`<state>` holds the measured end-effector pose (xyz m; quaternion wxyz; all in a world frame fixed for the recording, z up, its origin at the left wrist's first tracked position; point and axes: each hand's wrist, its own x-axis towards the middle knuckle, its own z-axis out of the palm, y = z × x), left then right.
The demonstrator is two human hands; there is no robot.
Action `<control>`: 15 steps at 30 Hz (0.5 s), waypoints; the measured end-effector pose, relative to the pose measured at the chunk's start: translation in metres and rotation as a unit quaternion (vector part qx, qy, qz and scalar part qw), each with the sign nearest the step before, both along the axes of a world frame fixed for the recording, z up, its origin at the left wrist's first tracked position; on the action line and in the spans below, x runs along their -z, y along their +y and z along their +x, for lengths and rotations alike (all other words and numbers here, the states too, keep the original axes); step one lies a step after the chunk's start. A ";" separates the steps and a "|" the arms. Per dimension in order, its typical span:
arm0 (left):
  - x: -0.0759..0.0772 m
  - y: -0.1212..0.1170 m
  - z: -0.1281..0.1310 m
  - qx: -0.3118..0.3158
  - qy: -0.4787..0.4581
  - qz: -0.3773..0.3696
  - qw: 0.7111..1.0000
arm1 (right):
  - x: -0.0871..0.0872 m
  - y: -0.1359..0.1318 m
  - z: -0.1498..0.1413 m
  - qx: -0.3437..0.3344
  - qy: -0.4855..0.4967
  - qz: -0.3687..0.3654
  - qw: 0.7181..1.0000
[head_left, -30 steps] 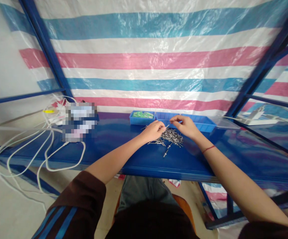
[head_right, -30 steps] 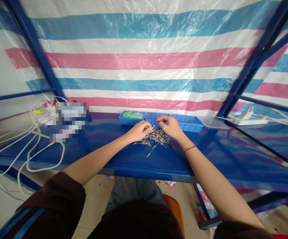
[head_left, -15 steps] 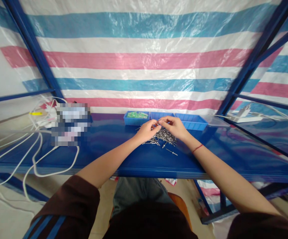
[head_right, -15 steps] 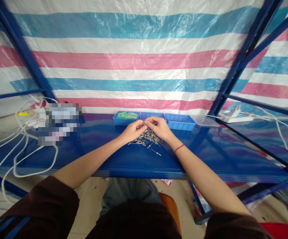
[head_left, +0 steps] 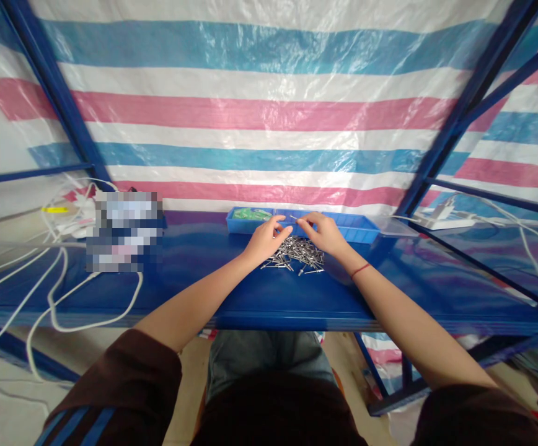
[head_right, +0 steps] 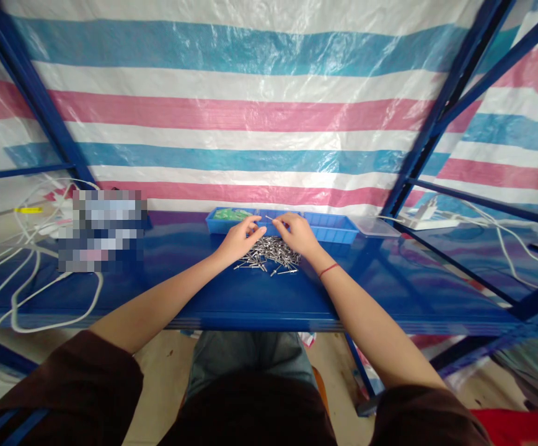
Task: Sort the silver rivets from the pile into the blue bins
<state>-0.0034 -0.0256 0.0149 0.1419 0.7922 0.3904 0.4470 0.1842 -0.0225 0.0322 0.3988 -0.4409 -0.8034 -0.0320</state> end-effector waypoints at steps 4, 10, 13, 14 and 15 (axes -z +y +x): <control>-0.002 -0.006 -0.001 0.058 0.140 0.033 0.988 | 0.000 0.025 0.013 0.142 -0.036 0.057 0.987; -0.010 -0.021 0.000 0.101 0.303 0.049 0.947 | 0.005 0.027 0.023 0.179 -0.046 0.084 0.979; -0.011 -0.025 0.001 0.093 0.336 0.047 0.936 | 0.007 0.016 0.022 0.144 -0.039 0.072 0.986; -0.011 -0.026 0.002 0.086 0.342 0.053 0.934 | 0.006 0.012 0.022 0.131 -0.036 0.068 0.988; -0.011 -0.026 0.003 0.080 0.346 0.061 0.933 | 0.006 0.010 0.020 0.118 -0.031 0.064 0.990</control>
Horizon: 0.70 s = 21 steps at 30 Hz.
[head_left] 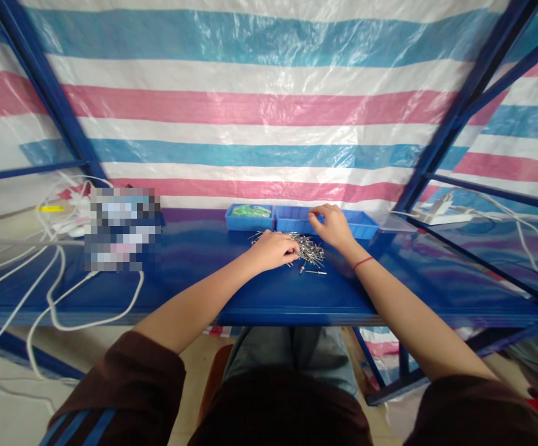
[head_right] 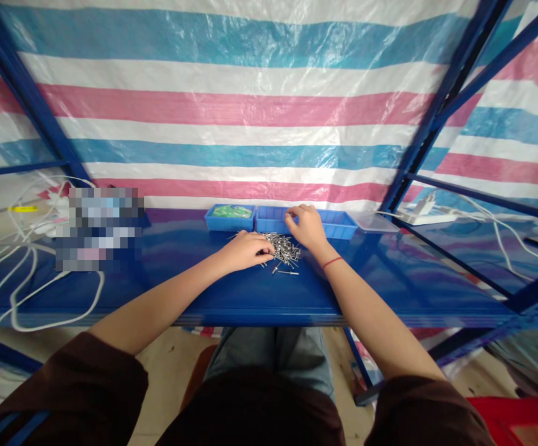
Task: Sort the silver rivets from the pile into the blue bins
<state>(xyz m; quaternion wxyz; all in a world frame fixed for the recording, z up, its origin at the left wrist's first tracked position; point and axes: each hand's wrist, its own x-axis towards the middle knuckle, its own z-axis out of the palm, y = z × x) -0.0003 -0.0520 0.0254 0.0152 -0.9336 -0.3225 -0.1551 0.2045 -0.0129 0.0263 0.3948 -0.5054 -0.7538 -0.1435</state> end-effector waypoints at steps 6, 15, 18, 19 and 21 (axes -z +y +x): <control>0.003 -0.002 0.007 0.008 0.013 0.044 0.999 | -0.003 -0.009 -0.010 -0.049 0.039 -0.035 0.997; 0.006 0.001 0.011 0.017 0.034 0.049 0.998 | -0.004 -0.015 -0.016 -0.071 0.047 -0.072 0.994; 0.006 0.000 0.011 0.002 0.032 0.040 0.999 | -0.003 -0.015 -0.017 -0.072 0.048 -0.072 0.994; 0.005 0.000 0.012 -0.001 0.031 0.034 0.999 | -0.003 -0.015 -0.017 -0.073 0.048 -0.072 0.994; 0.006 0.000 0.012 -0.002 0.027 0.021 0.999 | -0.003 -0.015 -0.017 -0.076 0.048 -0.072 0.993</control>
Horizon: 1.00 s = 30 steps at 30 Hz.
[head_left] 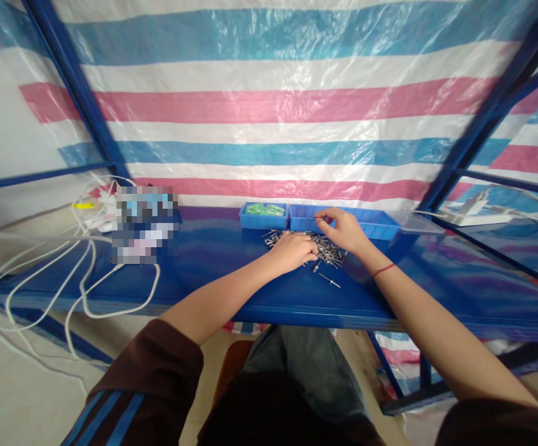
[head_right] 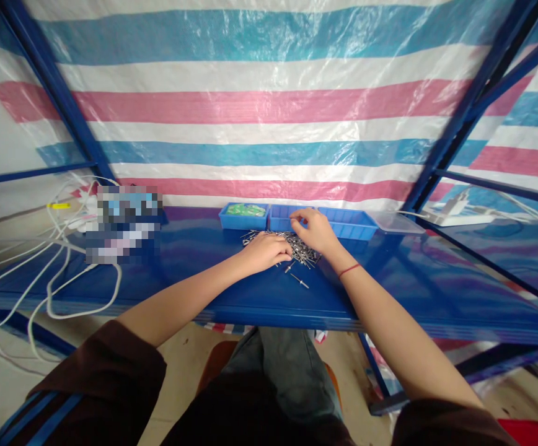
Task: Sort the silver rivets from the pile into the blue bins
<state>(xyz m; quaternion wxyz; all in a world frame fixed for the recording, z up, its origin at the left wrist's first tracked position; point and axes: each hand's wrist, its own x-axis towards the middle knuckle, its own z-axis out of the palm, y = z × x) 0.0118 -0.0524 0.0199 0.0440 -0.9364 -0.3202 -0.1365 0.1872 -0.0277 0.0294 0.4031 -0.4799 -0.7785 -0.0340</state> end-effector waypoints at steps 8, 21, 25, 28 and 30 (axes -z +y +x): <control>0.008 -0.001 0.002 -0.012 0.014 0.038 0.999 | -0.002 -0.002 0.001 -0.014 -0.018 -0.025 0.999; 0.000 0.012 -0.006 -0.013 -0.303 -0.028 0.952 | -0.012 -0.015 -0.001 -0.170 0.045 -0.146 0.974; 0.005 0.018 -0.004 0.002 -0.416 -0.120 0.902 | -0.011 -0.012 -0.002 -0.201 0.095 -0.186 0.957; 0.009 0.024 -0.002 0.000 -0.491 -0.190 0.850 | -0.010 -0.011 -0.003 -0.211 0.140 -0.209 0.945; 0.011 0.028 -0.002 0.004 -0.527 -0.227 0.819 | -0.009 -0.010 -0.004 -0.203 0.172 -0.214 0.940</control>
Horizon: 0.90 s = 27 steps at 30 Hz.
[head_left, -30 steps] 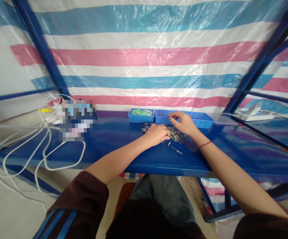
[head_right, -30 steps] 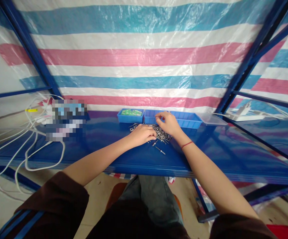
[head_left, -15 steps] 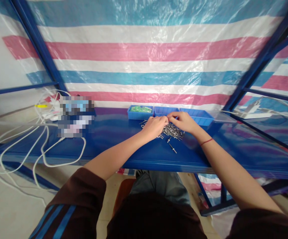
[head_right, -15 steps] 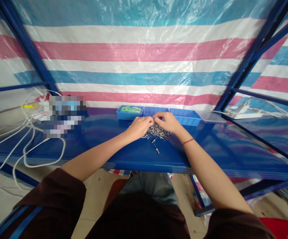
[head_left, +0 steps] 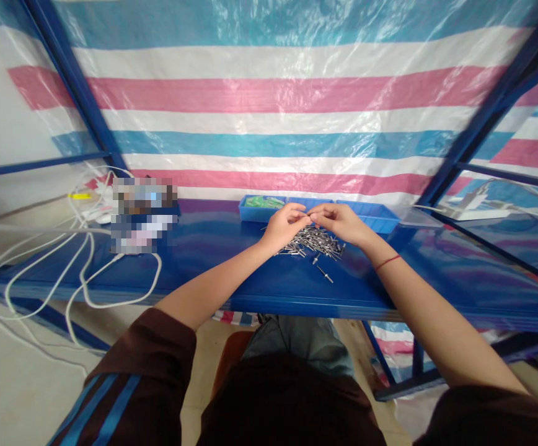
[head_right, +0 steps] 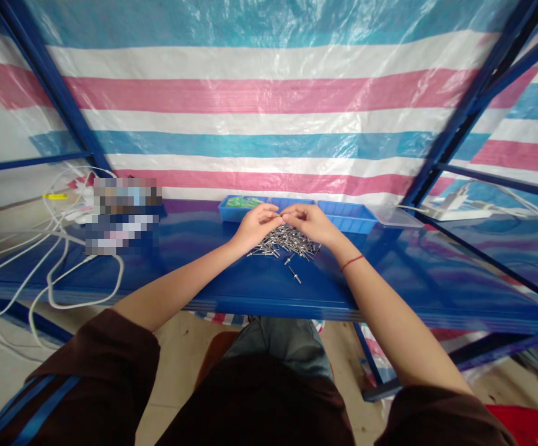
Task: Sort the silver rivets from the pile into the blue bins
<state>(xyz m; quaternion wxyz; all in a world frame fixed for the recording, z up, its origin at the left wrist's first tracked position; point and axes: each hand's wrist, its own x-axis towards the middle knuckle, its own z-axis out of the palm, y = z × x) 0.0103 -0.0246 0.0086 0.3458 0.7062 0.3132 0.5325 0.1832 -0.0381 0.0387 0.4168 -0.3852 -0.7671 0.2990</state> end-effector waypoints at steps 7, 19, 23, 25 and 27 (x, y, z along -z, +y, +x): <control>0.000 0.004 -0.001 0.013 -0.063 -0.001 0.998 | 0.003 0.000 -0.007 0.035 0.074 -0.045 0.996; -0.002 0.005 -0.002 0.001 -0.035 0.047 0.998 | 0.006 0.000 -0.014 0.020 0.088 -0.031 0.995; -0.002 0.003 -0.002 -0.023 -0.021 0.026 0.999 | 0.007 0.002 -0.016 0.047 0.111 0.033 0.992; -0.002 0.003 -0.003 -0.024 -0.013 0.016 0.999 | 0.007 0.001 -0.018 0.046 0.107 0.060 0.991; -0.002 0.003 -0.003 -0.020 -0.003 0.010 1.000 | 0.007 -0.002 -0.020 0.038 0.096 0.081 0.991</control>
